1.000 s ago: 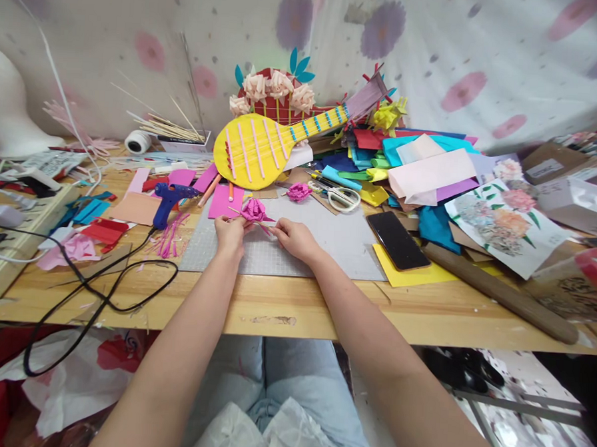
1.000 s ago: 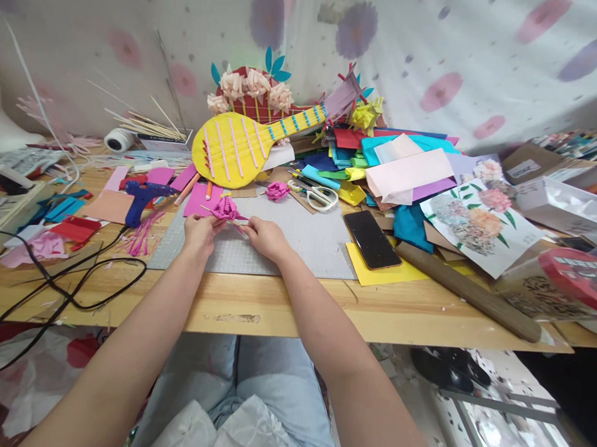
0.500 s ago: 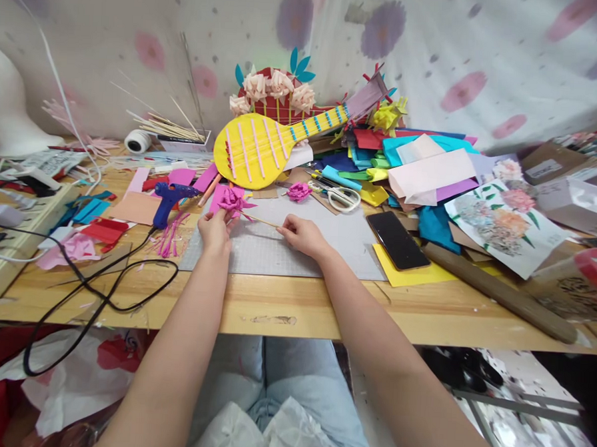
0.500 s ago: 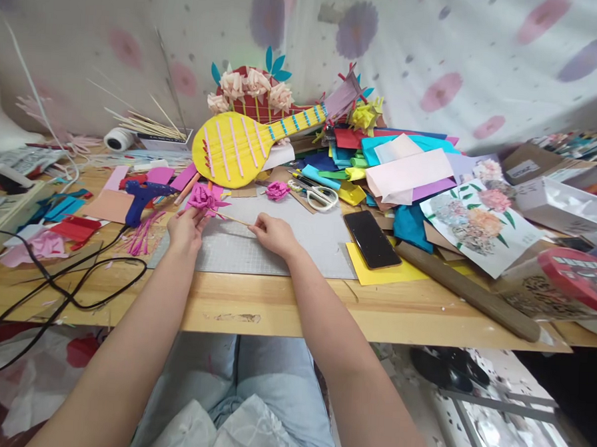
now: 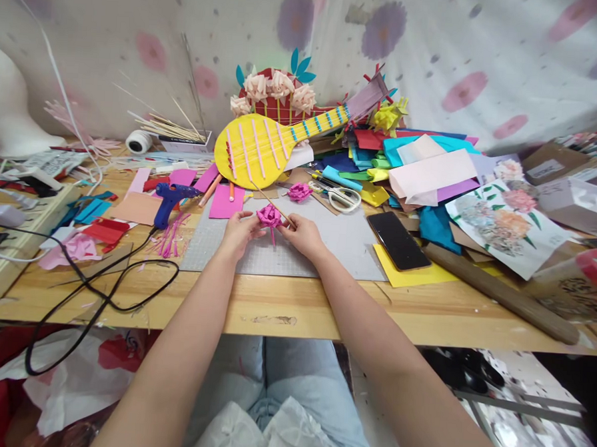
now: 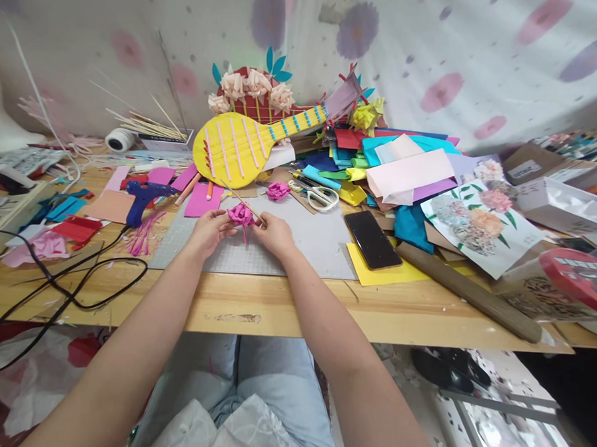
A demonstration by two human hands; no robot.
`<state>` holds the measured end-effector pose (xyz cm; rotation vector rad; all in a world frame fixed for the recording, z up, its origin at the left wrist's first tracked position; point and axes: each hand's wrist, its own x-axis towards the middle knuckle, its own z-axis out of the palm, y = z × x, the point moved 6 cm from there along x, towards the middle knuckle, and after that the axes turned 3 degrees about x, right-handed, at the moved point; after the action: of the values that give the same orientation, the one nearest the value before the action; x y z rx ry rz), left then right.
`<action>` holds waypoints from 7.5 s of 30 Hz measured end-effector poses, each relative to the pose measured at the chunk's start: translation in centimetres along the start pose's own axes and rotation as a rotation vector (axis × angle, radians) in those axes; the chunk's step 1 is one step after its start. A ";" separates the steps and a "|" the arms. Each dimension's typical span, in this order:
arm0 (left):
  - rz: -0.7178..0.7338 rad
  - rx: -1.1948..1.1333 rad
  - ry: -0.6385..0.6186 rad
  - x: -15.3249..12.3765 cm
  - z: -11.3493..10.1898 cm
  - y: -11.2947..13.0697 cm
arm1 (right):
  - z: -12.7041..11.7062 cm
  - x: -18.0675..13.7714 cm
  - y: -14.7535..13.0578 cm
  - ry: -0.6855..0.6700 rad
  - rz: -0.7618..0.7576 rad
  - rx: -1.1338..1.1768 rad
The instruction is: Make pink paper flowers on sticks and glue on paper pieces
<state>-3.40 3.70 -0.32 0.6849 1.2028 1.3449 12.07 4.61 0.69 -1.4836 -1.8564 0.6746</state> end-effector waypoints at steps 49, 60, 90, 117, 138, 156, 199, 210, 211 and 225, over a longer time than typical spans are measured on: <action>-0.097 0.179 -0.308 -1.5 2.3 -1.3 | -1.2 -0.1 0.1 0.168 0.057 0.130; -0.025 0.193 -0.281 -1.1 2.0 -0.9 | -1.5 0.0 0.4 0.198 0.090 0.119; -0.133 0.086 -0.390 -2.0 2.8 -1.1 | -2.0 -0.1 0.9 0.255 0.157 0.063; -0.077 -0.126 -0.054 -1.4 2.4 -1.4 | -0.4 -0.5 -0.7 0.168 0.028 0.154; 0.017 -0.067 -0.125 -0.6 1.1 0.1 | -0.4 -0.3 -0.4 -0.075 -0.078 0.001; 0.078 -0.046 -0.106 0.1 0.7 -0.3 | 0.0 -0.3 -0.4 -0.246 -0.116 0.134; 0.148 -0.247 0.009 0.0 0.5 0.3 | 0.8 -0.9 -1.9 -0.260 -0.109 -0.029; 0.075 -0.291 -0.117 -0.3 1.1 0.6 | 0.4 -0.4 -1.0 -0.154 -0.062 -0.012; 0.083 -0.292 -0.131 -0.4 1.2 0.6 | 0.4 -0.4 -0.9 -0.139 -0.053 -0.010; 0.203 -0.266 0.047 -0.1 0.4 0.7 | 0.9 -1.0 -1.9 -0.233 -0.122 0.034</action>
<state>-3.27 3.87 0.44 0.5979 0.9862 1.6633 10.30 3.21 1.31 -1.3028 -2.0803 0.8448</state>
